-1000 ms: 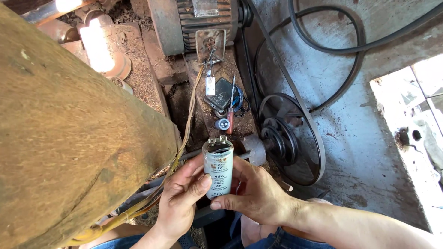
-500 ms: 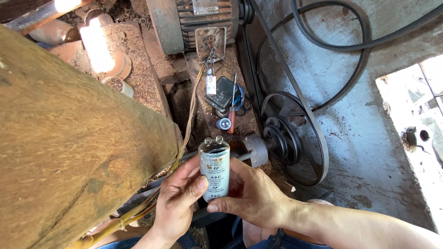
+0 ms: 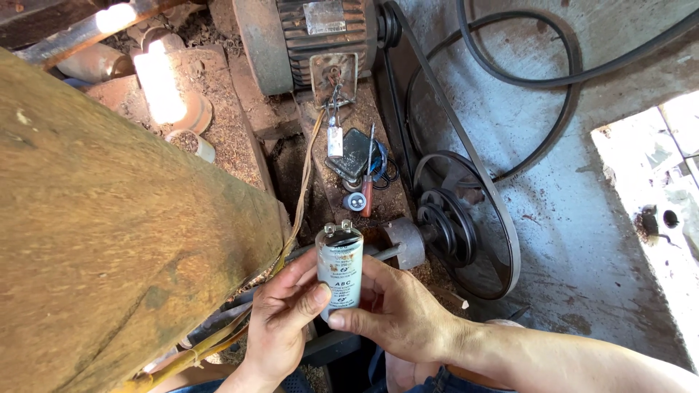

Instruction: The person uses a screwdriver to unscrew and remove an old cylindrical capacitor from the switch box of an electric motor, then connects the wires of a new replacement capacitor and secures it, finally holding up the old and new capacitors side by side.

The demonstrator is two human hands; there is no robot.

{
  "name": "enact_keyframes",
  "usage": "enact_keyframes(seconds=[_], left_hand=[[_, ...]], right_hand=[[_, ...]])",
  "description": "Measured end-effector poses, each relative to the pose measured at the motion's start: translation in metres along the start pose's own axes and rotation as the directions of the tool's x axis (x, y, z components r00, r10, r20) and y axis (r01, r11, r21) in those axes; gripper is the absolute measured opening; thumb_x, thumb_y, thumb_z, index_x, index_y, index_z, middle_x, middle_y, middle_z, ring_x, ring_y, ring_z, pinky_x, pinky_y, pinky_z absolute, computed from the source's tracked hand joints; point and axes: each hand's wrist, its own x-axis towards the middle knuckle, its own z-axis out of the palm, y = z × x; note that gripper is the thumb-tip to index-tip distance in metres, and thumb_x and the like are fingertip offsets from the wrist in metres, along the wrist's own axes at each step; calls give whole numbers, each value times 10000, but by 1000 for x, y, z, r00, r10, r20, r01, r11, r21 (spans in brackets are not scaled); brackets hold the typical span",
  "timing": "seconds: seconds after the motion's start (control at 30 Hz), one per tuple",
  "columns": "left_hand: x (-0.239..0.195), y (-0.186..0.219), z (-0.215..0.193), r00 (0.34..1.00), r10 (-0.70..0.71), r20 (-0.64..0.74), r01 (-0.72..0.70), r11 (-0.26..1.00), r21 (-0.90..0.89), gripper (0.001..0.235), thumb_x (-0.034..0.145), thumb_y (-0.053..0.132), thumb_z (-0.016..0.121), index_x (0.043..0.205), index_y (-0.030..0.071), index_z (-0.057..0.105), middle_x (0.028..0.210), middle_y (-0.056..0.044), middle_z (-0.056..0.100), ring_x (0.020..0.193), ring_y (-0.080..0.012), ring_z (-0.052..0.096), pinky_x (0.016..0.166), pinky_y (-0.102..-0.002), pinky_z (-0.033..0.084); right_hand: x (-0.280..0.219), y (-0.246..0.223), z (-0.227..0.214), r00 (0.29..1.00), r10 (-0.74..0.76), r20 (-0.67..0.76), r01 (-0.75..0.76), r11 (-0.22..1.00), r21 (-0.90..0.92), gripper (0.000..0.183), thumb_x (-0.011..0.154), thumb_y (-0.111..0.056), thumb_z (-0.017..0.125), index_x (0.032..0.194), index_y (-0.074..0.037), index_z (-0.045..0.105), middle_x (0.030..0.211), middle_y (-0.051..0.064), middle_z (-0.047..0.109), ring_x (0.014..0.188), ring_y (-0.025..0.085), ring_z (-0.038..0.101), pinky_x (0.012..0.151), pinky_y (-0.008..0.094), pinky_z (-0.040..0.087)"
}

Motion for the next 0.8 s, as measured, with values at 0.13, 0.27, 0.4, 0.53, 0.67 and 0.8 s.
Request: enact_keyframes(seconds=[0.13,0.27,0.4,0.53,0.67,0.8], left_hand=[[-3,-9,-9,997,72,-6,-72,996,48,562,959,64,695,1478,-67,524,1374,-199,672,1249,-244,637,1085,-406,490],[-2,-6,-7,998,55,-9,-54,998,28,556,946,60,692,1463,-65,531,1354,-190,691,1224,-238,647,1063,-398,494],[-3,-10,-10,998,65,-14,-65,998,23,548,951,45,690,1463,-69,529,1344,-195,689,1218,-238,646,1059,-403,497],[-2,-11,-10,998,63,-5,-63,998,18,549,953,47,679,1465,-62,518,1358,-195,683,1235,-239,641,1069,-406,495],[0,-11,-10,999,54,-6,-54,998,16,544,958,48,673,1469,-65,523,1359,-203,685,1230,-239,639,1066,-406,488],[1,-14,-13,999,41,-5,-41,999,-25,551,956,39,674,1475,-62,516,1377,-199,665,1247,-238,624,1081,-408,475]], right_hand=[[-1,-5,-1,999,-51,-17,51,998,-31,607,902,-442,720,1362,-71,582,956,37,751,870,85,679,774,288,578],[-1,-4,-2,1000,3,-29,-5,998,-56,608,932,-525,599,1357,-89,601,925,35,739,813,87,653,732,284,565],[0,-1,-4,1000,-10,-22,8,997,-78,611,933,-524,618,1353,-79,614,973,54,750,866,94,661,773,294,566],[0,-3,-4,998,-63,-14,61,994,-89,621,903,-487,693,1353,-69,600,1045,46,771,949,87,701,843,292,587],[1,-3,-4,1000,-15,-4,15,1000,-19,647,844,-432,778,1343,-66,590,1041,51,773,948,86,702,851,297,595],[1,-7,-5,1000,-5,-27,5,999,-34,663,813,-431,811,1331,-74,603,988,39,765,888,80,681,793,292,583]])
